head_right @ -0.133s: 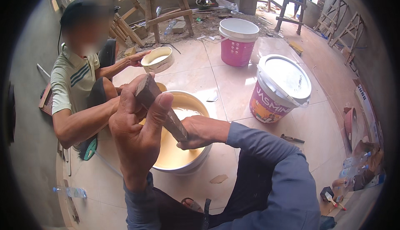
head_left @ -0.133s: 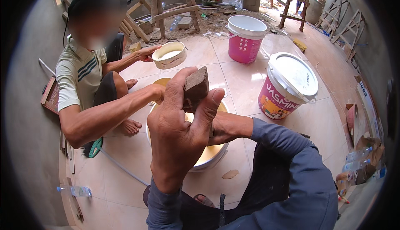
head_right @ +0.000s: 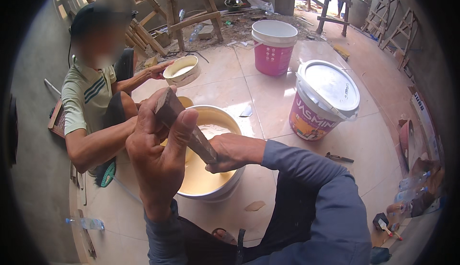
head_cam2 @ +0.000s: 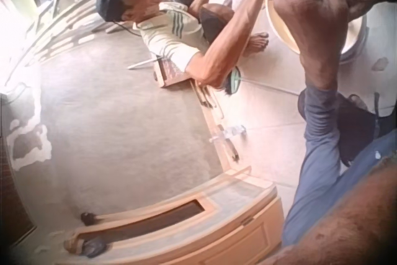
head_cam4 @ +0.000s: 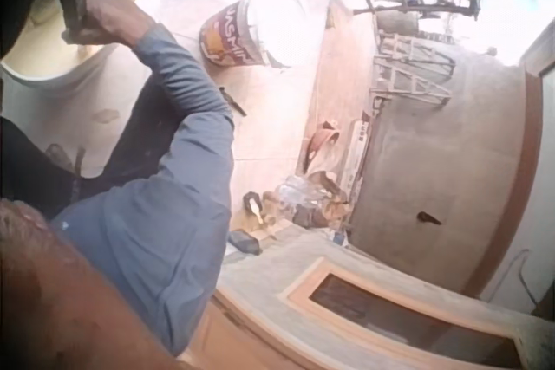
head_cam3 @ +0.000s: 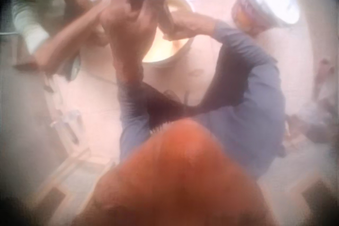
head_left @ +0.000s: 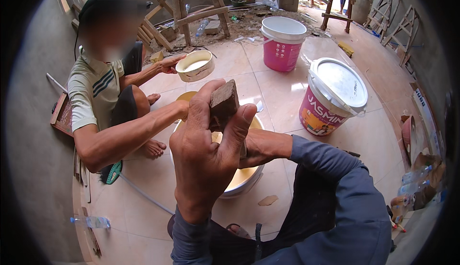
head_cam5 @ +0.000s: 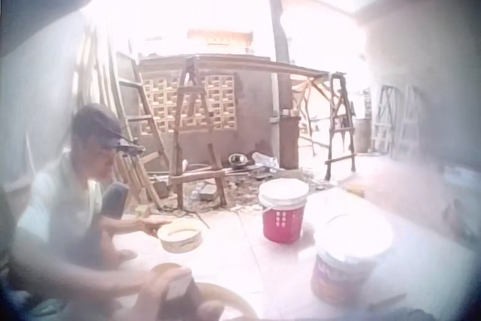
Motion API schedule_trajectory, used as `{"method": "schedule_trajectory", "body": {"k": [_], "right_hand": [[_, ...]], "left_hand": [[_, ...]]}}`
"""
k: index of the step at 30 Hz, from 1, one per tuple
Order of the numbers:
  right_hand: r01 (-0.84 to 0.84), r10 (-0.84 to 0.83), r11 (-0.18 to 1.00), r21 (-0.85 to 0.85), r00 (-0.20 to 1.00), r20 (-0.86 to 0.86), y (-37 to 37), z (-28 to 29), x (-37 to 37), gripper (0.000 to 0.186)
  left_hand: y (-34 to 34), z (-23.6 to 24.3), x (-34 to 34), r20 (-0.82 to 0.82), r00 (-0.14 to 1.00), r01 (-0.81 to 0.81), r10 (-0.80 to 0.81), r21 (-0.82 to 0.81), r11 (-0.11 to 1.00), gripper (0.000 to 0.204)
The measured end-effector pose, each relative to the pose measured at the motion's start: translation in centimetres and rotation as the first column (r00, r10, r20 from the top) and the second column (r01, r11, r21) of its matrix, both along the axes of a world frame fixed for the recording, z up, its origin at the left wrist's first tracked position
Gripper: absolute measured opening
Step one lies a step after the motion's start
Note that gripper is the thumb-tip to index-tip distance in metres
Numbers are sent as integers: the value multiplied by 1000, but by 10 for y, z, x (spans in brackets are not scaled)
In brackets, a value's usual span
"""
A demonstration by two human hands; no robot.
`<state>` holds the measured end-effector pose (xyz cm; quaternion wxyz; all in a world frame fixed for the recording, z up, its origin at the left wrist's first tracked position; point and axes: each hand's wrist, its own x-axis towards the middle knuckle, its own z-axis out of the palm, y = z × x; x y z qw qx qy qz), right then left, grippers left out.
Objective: The person stirs a creamy yellow mixture in a large bucket using a flat wooden stick. Another person pours the mixture from the bucket into smaller containers. The person continues stirring throughout the clip.
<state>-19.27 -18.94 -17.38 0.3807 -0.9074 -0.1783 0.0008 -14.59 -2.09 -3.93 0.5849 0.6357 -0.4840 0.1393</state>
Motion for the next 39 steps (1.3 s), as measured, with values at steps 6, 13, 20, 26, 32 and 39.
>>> {"method": "schedule_trajectory", "body": {"k": [6, 13, 20, 26, 32, 39], "right_hand": [[2, -2, 1000, 7, 1000, 23, -3, -2, -8, 26], [-20, 12, 994, -109, 998, -69, -3, 18, -10, 34], [-29, 16, 988, -154, 996, -86, 2, 41, -18, 35], [-106, 104, 994, -23, 992, -71, 11, 18, -3, 32], [-164, 159, 986, 30, 979, 126, 17, 1, 6, 28], [-87, 101, 990, -114, 988, 120, 36, 27, -3, 24]], "left_hand": [[6, 3, -9, -85, 995, 66, -60, 69, 995, 49], [2, 3, -6, -67, 996, 64, -64, -5, 998, 48], [11, 12, -1, -213, 972, 89, -98, -50, 995, 49], [13, 12, -2, -206, 975, 98, -86, 47, 994, 47], [23, 18, -6, -59, 998, 48, -36, 214, 976, 44], [56, 33, -2, 162, 984, -124, 70, 352, 928, 49]]}}
